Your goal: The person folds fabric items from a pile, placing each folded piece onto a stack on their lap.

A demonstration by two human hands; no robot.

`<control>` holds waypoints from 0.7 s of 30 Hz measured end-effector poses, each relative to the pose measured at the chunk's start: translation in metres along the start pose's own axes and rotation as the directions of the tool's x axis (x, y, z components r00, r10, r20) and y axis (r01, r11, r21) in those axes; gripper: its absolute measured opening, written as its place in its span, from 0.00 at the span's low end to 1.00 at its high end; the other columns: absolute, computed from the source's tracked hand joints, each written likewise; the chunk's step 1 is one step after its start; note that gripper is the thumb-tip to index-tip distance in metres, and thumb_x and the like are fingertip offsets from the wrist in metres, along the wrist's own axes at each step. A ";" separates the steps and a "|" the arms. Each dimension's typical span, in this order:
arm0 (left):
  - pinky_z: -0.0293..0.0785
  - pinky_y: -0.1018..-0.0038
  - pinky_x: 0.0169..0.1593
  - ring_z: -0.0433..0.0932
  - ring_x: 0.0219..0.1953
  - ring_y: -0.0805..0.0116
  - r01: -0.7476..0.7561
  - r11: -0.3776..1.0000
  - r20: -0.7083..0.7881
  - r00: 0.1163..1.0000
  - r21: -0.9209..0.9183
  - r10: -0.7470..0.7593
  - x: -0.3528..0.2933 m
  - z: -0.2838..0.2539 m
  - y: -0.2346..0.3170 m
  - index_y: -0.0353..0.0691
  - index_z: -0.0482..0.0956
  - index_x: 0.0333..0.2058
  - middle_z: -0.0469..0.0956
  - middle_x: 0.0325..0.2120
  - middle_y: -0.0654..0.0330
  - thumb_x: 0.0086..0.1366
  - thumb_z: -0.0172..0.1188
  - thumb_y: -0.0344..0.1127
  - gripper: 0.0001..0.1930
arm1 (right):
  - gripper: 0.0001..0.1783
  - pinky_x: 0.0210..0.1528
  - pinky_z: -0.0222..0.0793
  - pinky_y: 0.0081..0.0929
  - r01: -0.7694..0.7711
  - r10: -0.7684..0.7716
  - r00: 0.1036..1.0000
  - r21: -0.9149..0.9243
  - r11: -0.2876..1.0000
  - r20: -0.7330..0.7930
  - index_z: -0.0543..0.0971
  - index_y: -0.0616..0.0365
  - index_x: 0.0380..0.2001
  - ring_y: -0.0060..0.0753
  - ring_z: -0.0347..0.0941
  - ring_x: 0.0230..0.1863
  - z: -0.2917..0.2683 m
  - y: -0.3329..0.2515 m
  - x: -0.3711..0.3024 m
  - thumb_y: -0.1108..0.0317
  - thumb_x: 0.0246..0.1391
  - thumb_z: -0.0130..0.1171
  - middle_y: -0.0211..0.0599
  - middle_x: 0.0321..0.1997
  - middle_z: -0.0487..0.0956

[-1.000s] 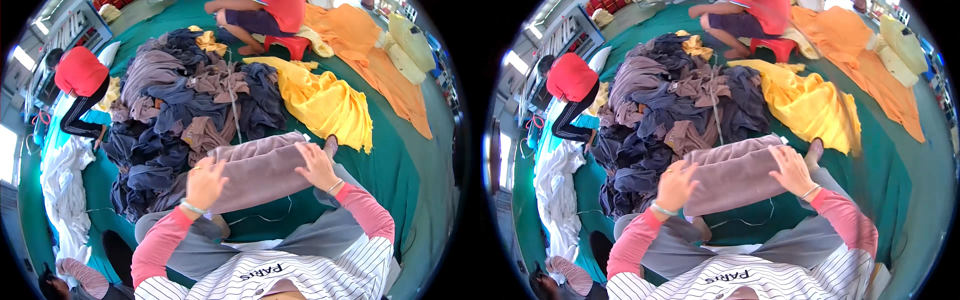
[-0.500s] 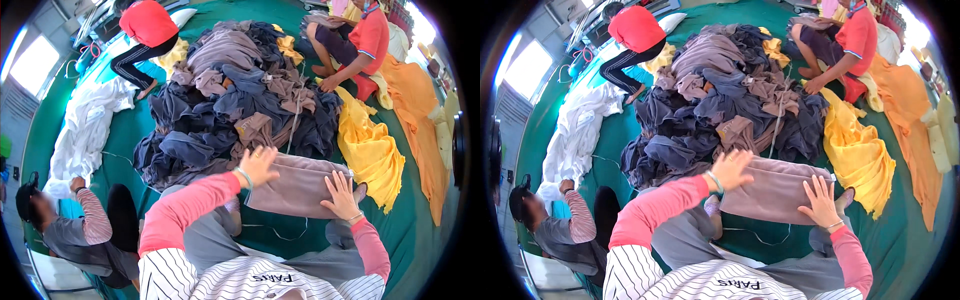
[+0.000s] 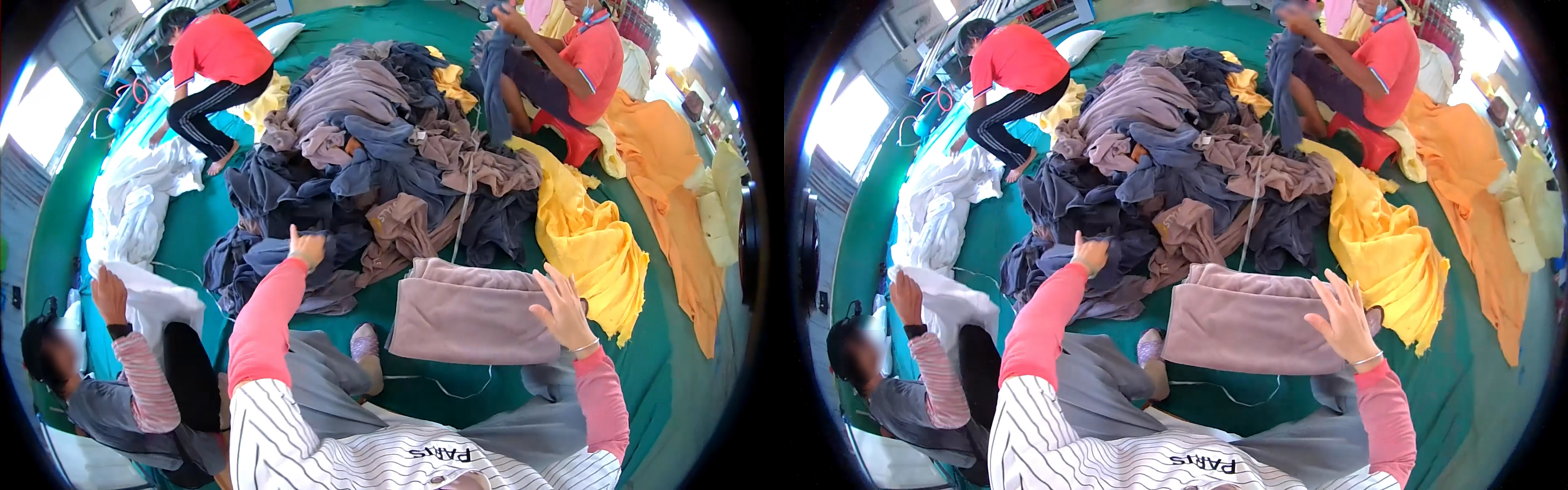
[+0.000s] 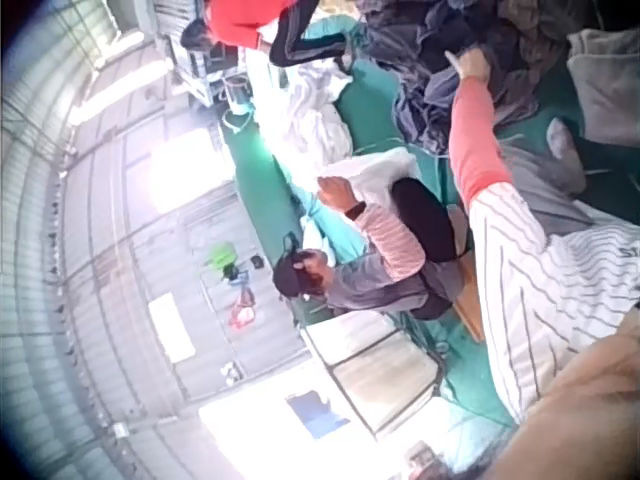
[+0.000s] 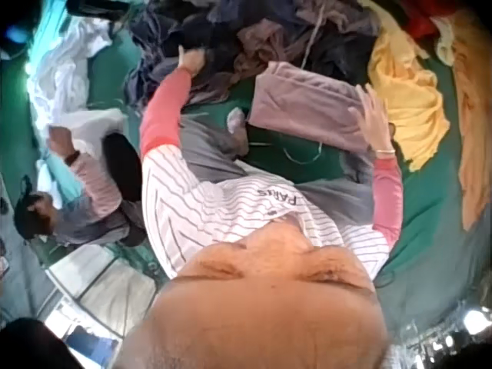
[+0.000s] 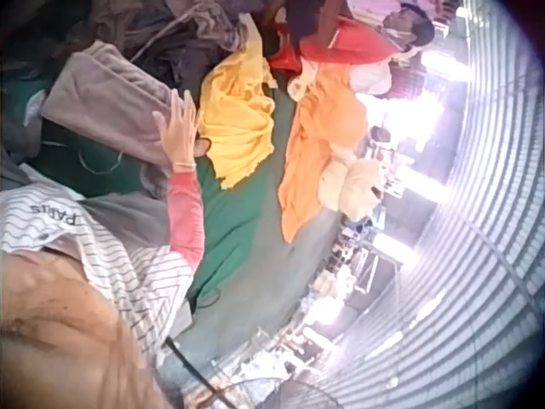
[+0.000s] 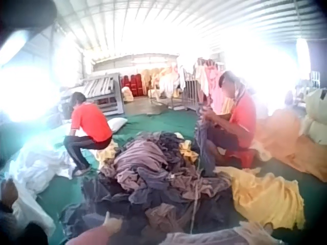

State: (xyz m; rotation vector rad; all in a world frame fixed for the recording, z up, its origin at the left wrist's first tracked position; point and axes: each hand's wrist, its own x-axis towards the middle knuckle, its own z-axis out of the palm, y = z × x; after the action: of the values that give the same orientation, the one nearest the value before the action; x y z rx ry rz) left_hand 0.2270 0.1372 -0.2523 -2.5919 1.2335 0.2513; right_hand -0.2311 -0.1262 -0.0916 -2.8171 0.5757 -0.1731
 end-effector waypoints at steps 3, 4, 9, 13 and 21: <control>0.70 0.58 0.38 0.74 0.34 0.44 -0.127 0.850 -0.357 0.931 -0.510 -0.075 0.009 -0.081 0.038 0.38 0.73 0.32 0.76 0.29 0.45 0.56 0.50 0.44 0.14 | 0.31 0.62 0.42 0.50 0.024 -0.024 1.000 0.055 0.998 0.008 0.62 0.52 0.57 0.47 0.55 0.60 -0.005 0.000 0.003 0.47 0.54 0.47 0.45 0.59 0.59; 0.69 0.58 0.39 0.72 0.35 0.43 -0.213 0.728 -0.444 0.885 -0.651 -0.138 0.009 -0.101 0.033 0.36 0.73 0.29 0.75 0.30 0.43 0.56 0.51 0.42 0.13 | 0.31 0.62 0.42 0.50 0.042 -0.042 0.999 0.072 0.997 -0.005 0.62 0.52 0.57 0.47 0.55 0.60 -0.002 -0.007 0.012 0.47 0.54 0.47 0.45 0.59 0.59; 0.69 0.74 0.44 0.76 0.35 0.67 -0.177 -0.606 -0.257 0.965 -0.776 0.047 -0.023 -0.225 0.096 0.33 0.75 0.36 0.77 0.33 0.58 0.60 0.52 0.35 0.11 | 0.32 0.60 0.48 0.47 0.118 -0.119 0.993 0.216 0.969 -0.008 0.59 0.53 0.58 0.49 0.56 0.59 -0.003 -0.030 0.037 0.51 0.52 0.50 0.47 0.59 0.60; 0.70 0.71 0.46 0.76 0.40 0.66 0.030 -0.754 -0.333 0.885 -0.656 0.325 -0.064 -0.270 0.146 0.35 0.74 0.40 0.77 0.38 0.57 0.61 0.53 0.36 0.12 | 0.40 0.60 0.52 0.30 0.112 -0.058 0.992 0.545 0.831 -0.115 0.54 0.63 0.59 0.49 0.56 0.60 0.003 -0.035 0.057 0.58 0.48 0.59 0.53 0.58 0.60; 0.65 0.69 0.53 0.72 0.47 0.66 0.039 -0.825 -0.509 0.770 -0.564 0.385 -0.106 -0.303 0.193 0.35 0.70 0.46 0.73 0.45 0.57 0.63 0.50 0.40 0.17 | 0.27 0.53 0.58 0.25 0.115 -0.221 0.975 0.773 0.624 0.034 0.69 0.58 0.48 0.29 0.65 0.50 0.029 -0.007 0.090 0.57 0.47 0.61 0.32 0.47 0.70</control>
State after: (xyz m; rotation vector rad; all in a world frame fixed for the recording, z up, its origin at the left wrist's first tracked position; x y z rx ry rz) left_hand 0.0235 0.0061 0.0333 0.4676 -0.6697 -1.2082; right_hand -0.1412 -0.1494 -0.1114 -1.9983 0.1290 -0.2117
